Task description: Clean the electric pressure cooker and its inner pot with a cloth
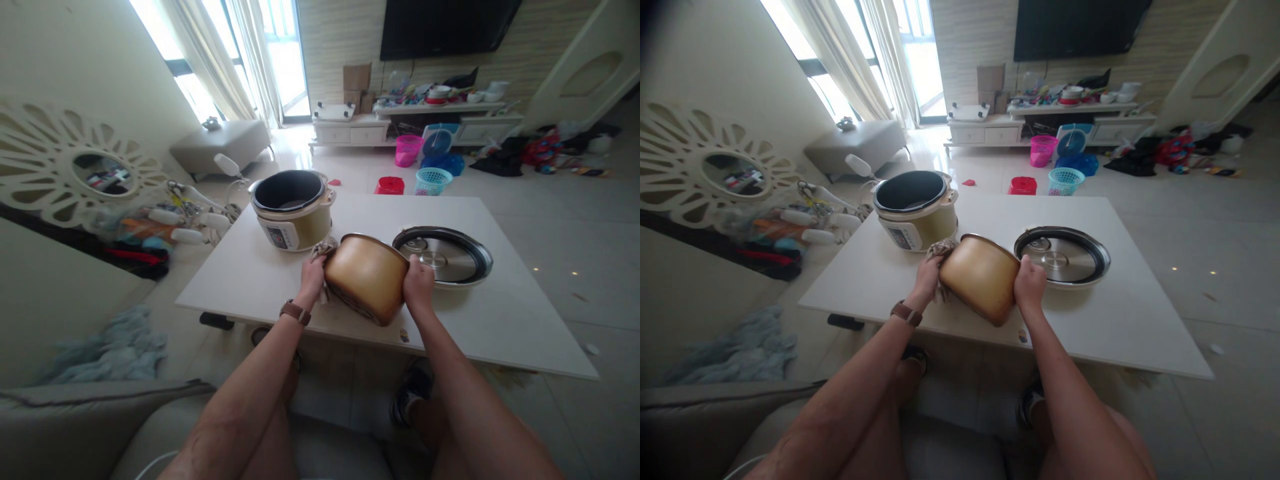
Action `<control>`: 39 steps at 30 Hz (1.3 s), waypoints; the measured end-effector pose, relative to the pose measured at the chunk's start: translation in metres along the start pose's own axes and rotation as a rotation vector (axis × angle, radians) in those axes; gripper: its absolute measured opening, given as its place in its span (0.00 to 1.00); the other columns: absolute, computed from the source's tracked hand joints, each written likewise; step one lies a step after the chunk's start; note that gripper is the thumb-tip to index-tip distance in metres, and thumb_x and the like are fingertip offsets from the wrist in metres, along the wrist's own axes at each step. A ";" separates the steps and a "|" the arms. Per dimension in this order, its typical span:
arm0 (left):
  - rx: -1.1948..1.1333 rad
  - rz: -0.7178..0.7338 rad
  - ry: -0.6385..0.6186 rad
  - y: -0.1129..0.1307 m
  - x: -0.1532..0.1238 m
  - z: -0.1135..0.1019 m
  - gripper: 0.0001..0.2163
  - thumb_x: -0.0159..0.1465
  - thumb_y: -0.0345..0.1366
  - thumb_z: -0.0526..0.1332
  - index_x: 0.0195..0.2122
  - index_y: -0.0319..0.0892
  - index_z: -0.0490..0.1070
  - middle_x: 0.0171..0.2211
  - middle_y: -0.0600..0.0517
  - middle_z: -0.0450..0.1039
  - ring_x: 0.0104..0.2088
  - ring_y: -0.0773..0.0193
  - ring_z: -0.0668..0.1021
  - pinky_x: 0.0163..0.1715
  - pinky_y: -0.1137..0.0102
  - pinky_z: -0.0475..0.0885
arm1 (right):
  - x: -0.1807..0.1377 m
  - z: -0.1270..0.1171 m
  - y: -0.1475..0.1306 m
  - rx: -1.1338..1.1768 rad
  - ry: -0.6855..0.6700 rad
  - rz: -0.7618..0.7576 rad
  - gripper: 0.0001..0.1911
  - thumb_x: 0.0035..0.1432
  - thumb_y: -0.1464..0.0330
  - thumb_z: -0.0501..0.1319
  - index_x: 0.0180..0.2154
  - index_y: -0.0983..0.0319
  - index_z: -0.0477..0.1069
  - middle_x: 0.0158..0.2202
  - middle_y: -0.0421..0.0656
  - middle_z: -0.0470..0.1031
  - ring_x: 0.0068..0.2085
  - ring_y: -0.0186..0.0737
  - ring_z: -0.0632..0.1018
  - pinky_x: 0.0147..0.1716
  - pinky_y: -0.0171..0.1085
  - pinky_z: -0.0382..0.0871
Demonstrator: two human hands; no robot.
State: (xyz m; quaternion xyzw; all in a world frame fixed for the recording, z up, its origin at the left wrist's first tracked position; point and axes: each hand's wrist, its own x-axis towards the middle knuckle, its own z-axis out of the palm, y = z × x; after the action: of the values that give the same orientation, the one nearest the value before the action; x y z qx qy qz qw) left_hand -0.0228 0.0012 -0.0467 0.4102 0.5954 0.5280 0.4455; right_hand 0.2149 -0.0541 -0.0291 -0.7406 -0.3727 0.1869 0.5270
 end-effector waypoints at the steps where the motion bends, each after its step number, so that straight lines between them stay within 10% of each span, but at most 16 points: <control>1: 0.028 0.095 -0.015 0.003 -0.004 -0.001 0.16 0.62 0.38 0.63 0.47 0.39 0.84 0.51 0.42 0.85 0.55 0.45 0.83 0.59 0.54 0.75 | 0.000 0.000 0.000 0.000 0.000 0.005 0.31 0.71 0.52 0.53 0.17 0.53 0.49 0.17 0.35 0.49 0.23 0.35 0.55 0.29 0.42 0.45; 6: 0.288 0.807 -0.316 0.028 -0.035 -0.009 0.21 0.64 0.39 0.62 0.58 0.46 0.82 0.62 0.46 0.80 0.62 0.48 0.80 0.65 0.54 0.71 | 0.000 0.000 0.002 0.011 -0.013 0.004 0.30 0.70 0.53 0.52 0.17 0.53 0.49 0.17 0.35 0.49 0.22 0.35 0.56 0.29 0.43 0.46; 9: 0.385 0.984 -0.404 0.036 -0.043 -0.011 0.24 0.65 0.38 0.60 0.61 0.49 0.80 0.66 0.48 0.76 0.63 0.49 0.79 0.67 0.53 0.69 | 0.001 0.000 0.002 0.010 -0.014 0.020 0.30 0.70 0.53 0.52 0.17 0.53 0.49 0.17 0.35 0.49 0.23 0.35 0.56 0.29 0.42 0.46; 13: 0.288 0.862 -0.344 0.036 -0.037 -0.009 0.22 0.65 0.37 0.62 0.60 0.46 0.81 0.62 0.47 0.79 0.64 0.48 0.79 0.66 0.55 0.70 | 0.000 0.001 0.001 0.015 -0.009 0.015 0.30 0.70 0.50 0.53 0.18 0.53 0.49 0.17 0.35 0.49 0.23 0.35 0.56 0.29 0.42 0.46; 23: 0.041 0.013 -0.058 0.006 -0.001 -0.003 0.16 0.63 0.37 0.62 0.47 0.38 0.84 0.52 0.41 0.85 0.56 0.44 0.82 0.61 0.53 0.73 | 0.005 0.002 0.010 0.030 0.015 -0.007 0.28 0.69 0.51 0.53 0.19 0.53 0.49 0.17 0.34 0.48 0.23 0.34 0.55 0.28 0.42 0.46; 33: 0.365 0.797 -0.283 0.041 -0.040 -0.015 0.21 0.65 0.36 0.62 0.59 0.46 0.81 0.66 0.48 0.76 0.65 0.50 0.77 0.68 0.56 0.69 | -0.002 0.009 0.013 0.078 -0.078 0.021 0.31 0.67 0.41 0.48 0.20 0.53 0.48 0.17 0.34 0.50 0.23 0.35 0.56 0.27 0.41 0.47; 39: 0.476 0.852 -0.272 0.045 -0.040 -0.020 0.23 0.65 0.34 0.61 0.61 0.47 0.80 0.67 0.48 0.75 0.65 0.51 0.78 0.67 0.56 0.69 | -0.009 0.010 0.005 0.063 -0.041 -0.079 0.30 0.68 0.42 0.47 0.22 0.54 0.52 0.19 0.35 0.53 0.26 0.36 0.58 0.29 0.41 0.48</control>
State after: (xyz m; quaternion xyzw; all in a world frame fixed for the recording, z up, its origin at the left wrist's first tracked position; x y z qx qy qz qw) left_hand -0.0307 -0.0380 0.0033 0.7718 0.4157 0.4544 0.1583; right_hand 0.2036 -0.0550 -0.0382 -0.7043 -0.4063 0.1929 0.5492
